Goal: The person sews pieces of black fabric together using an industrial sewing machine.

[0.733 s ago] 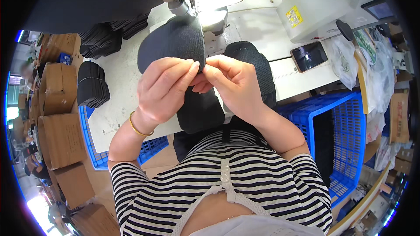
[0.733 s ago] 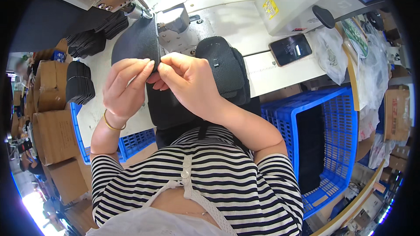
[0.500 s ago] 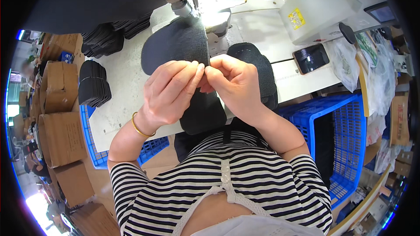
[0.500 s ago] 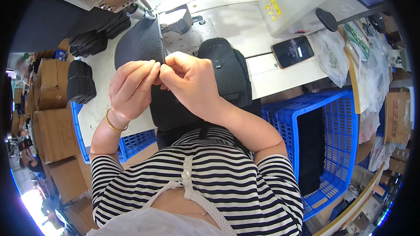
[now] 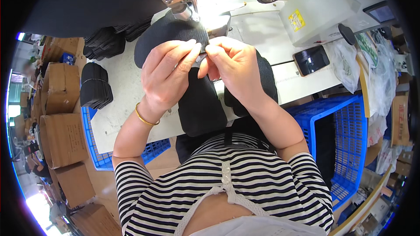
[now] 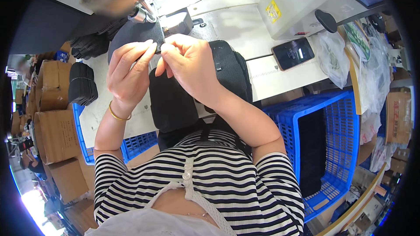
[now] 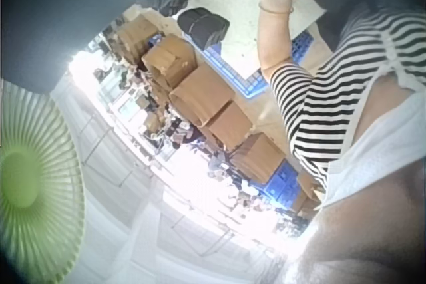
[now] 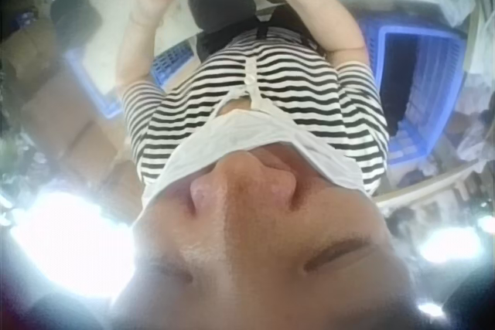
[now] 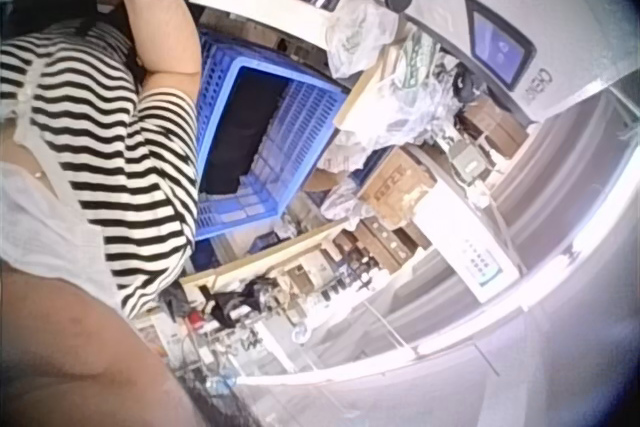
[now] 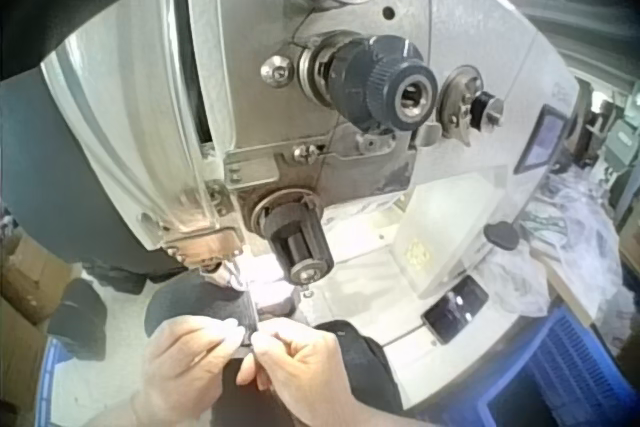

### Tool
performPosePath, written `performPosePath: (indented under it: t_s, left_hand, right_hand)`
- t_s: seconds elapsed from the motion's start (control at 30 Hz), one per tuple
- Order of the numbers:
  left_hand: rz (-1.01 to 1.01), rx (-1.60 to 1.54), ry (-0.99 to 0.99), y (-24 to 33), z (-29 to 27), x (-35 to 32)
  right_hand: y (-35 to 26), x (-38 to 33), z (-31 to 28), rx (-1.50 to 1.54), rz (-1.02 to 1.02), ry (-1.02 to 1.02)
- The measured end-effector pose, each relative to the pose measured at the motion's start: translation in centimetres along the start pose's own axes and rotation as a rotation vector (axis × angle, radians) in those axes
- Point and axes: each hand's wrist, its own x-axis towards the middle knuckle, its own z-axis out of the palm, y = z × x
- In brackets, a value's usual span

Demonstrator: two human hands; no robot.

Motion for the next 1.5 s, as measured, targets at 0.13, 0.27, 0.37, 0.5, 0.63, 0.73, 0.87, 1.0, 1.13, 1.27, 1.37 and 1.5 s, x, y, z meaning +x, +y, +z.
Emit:
performPosePath:
  t_s: [0.13, 0.27, 0.37, 0.5, 0.63, 0.73, 0.87, 1.0, 1.13, 1.27, 1.37, 1.5]
  left_hand:
    - [0.026, -0.002, 0.002, -1.0, 0.4, 0.4]
    - [0.069, 0.014, 0.003, -2.1, 0.7, 0.7]
    - [0.091, 0.039, 0.015, -2.7, 1.2, 0.9]
    - [0.104, 0.078, 0.027, -3.2, 1.6, 1.2]
    - [0.107, 0.092, 0.037, -3.6, 1.9, 1.1]
    - [0.125, 0.123, 0.042, -3.5, 1.9, 1.3]
    - [0.061, 0.155, -0.024, -2.5, 1.6, 1.4]
    - [-0.101, 0.119, -0.115, -1.5, 1.5, 1.3]
    - [0.087, 0.158, -0.078, -4.4, 1.3, -1.3]
    - [0.028, 0.236, -0.201, -6.3, 0.4, -2.1]
    - [0.115, 0.126, -0.166, -5.3, -1.5, -1.1]
    - [-0.016, 0.153, -0.266, 0.1, -3.2, 2.1]
  right_hand:
    - [0.4, 1.1, -0.2, -0.043, -0.063, -0.008]
    - [0.1, 1.3, 0.1, 0.005, -0.028, -0.001]
    - [0.2, 0.8, 0.1, 0.047, 0.025, 0.004]
    - [0.6, 0.4, -0.2, 0.087, 0.043, -0.007]
    - [0.5, 0.2, -0.4, 0.082, 0.042, -0.014]
    - [0.5, 0.1, -0.4, 0.061, 0.052, -0.027]
    - [0.8, 0.2, -0.4, 0.048, 0.072, -0.040]
    - [1.2, 0.2, -0.3, 0.052, 0.086, -0.062]
    - [0.9, -0.1, -0.3, -0.009, 0.094, -0.055]
    - [1.6, -0.1, 0.8, -0.043, -0.023, 0.022]
    - [2.7, 0.4, 1.2, -0.137, -0.187, 0.068]
    - [2.5, -0.4, 1.9, -0.075, -0.095, -0.006]
